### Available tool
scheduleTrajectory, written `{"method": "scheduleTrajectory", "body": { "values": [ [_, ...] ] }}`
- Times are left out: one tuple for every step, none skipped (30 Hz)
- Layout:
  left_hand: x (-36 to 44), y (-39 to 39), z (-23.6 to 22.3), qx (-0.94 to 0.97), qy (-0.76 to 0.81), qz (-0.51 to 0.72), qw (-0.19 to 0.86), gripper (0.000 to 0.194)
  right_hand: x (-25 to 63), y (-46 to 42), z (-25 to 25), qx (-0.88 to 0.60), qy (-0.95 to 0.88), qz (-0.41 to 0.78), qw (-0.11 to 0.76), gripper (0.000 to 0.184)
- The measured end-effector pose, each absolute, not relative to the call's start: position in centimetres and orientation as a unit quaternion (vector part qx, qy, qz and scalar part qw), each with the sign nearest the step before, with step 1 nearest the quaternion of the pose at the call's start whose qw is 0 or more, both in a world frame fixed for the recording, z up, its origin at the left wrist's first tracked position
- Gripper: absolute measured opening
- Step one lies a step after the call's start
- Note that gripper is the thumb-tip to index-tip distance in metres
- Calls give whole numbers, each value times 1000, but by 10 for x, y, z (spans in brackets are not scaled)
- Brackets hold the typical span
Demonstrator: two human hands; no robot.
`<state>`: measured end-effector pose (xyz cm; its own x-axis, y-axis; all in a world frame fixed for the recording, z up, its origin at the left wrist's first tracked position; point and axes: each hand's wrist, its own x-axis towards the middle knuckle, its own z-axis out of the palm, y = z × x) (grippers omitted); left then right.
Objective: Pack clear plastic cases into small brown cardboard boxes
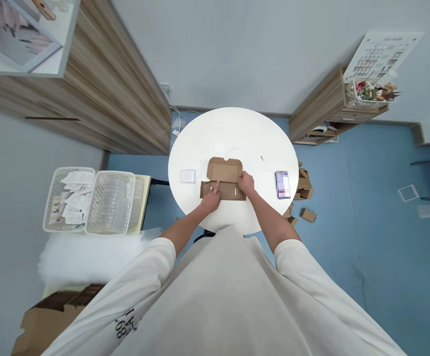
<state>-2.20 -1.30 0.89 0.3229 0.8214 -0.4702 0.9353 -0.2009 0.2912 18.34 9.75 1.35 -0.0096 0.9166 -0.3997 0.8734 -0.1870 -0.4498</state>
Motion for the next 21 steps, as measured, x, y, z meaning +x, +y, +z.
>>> {"method": "scheduleTrajectory", "body": {
  "values": [
    [-22, -12, 9, 769, 572, -109, 265, 39, 184, 95, 15, -701, -638, 318, 30, 22],
    [-22, -11, 9, 770, 571, -113, 262, 39, 185, 93, 17, -697, -641, 320, 26, 23],
    [-22, -10, 8, 770, 570, -118, 260, 38, 184, 90, 20, -693, -647, 316, 22, 23],
    [-21, -9, 8, 771, 568, -124, 259, 38, 183, 88, 23, -692, -656, 301, 19, 24],
    [-21, -8, 8, 771, 567, -130, 258, 38, 180, 84, 27, -692, -667, 277, 16, 25],
    [-20, -7, 9, 771, 566, -137, 258, 39, 177, 80, 31, -692, -679, 243, 14, 26],
    [-19, -7, 9, 770, 565, -141, 259, 40, 172, 75, 36, -696, -690, 198, 14, 27],
    [-18, -7, 10, 769, 565, -144, 261, 42, 167, 69, 39, -693, -701, 167, 8, 29],
    [-18, -7, 11, 767, 566, -144, 264, 44, 162, 63, 42, -678, -717, 162, -8, 30],
    [-17, -7, 12, 765, 568, -143, 268, 47, 157, 55, 44, -653, -736, 178, -34, 32],
    [-17, -7, 13, 764, 569, -141, 271, 49, 153, 48, 45, -622, -752, 208, -66, 36],
    [-17, -7, 14, 763, 569, -137, 274, 51, 149, 42, 45, -596, -759, 241, -102, 45],
    [-18, -8, 15, 762, 569, -133, 278, 52, 146, 36, 44, -580, -760, 264, -130, 58],
    [-18, -7, 15, 761, 569, -129, 283, 52, 144, 32, 43, -574, -756, 277, -153, 71],
    [-19, -7, 16, 760, 569, -125, 287, 52, 143, 29, 41, -570, -750, 288, -175, 83],
    [-19, -7, 16, 760, 568, -122, 291, 52, 142, 28, 40, -569, -743, 295, -192, 91],
    [-20, -6, 16, 760, 568, -120, 294, 51, 141, 27, 39, -570, -737, 299, -206, 96],
    [-20, -6, 16, 760, 567, -119, 295, 50, 141, 27, 38, -570, -734, 301, -215, 99],
    [-20, -5, 15, 759, 567, -120, 295, 48, 140, 27, 38, -570, -732, 302, -220, 100],
    [-20, -5, 15, 759, 568, -121, 296, 47, 139, 27, 38, -570, -730, 303, -222, 101],
    [-20, -4, 15, 758, 568, -121, 298, 46, 138, 27, 39, -571, -729, 305, -224, 102]
  ]
}}
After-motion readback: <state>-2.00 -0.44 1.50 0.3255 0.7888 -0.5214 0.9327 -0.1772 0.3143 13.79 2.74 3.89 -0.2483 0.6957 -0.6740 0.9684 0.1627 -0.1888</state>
